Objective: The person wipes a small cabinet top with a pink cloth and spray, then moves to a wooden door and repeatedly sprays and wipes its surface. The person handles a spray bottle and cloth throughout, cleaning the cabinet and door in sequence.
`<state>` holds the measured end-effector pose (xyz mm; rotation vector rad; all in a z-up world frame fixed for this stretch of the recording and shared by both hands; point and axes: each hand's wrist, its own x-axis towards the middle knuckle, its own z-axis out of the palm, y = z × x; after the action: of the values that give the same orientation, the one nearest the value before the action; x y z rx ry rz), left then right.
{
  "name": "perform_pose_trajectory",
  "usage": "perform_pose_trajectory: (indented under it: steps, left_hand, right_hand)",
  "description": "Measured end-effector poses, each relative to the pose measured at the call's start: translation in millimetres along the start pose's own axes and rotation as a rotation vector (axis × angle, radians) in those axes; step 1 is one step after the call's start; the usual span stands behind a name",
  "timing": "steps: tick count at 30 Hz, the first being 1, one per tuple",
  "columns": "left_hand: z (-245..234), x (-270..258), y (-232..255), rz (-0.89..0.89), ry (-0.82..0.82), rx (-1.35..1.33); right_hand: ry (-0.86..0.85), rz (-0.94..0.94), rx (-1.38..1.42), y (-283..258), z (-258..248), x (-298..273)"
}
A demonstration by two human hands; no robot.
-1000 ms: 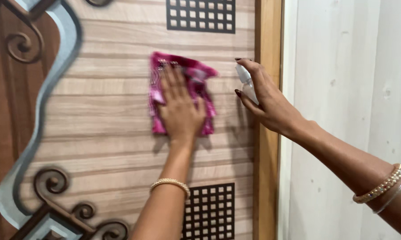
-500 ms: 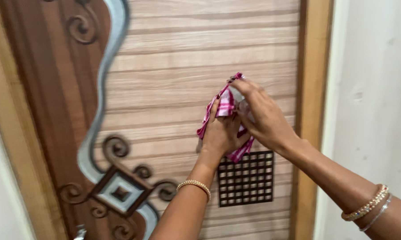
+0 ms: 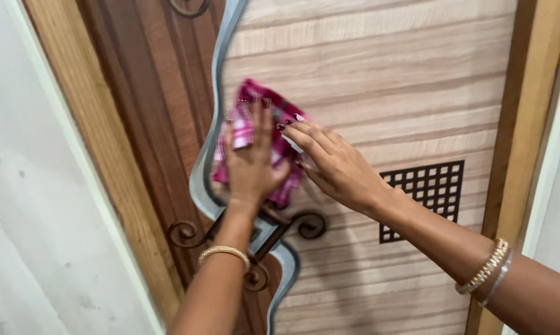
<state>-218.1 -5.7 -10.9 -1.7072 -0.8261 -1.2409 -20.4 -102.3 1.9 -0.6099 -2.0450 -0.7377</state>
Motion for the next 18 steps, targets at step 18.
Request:
perform_pose_trajectory:
  steps: [18]
  left_hand:
    - [20,-140,47,-0.665,0.009,0.128]
  right_hand:
    - [-0.119,-0.026,-0.205,25,-3,-59]
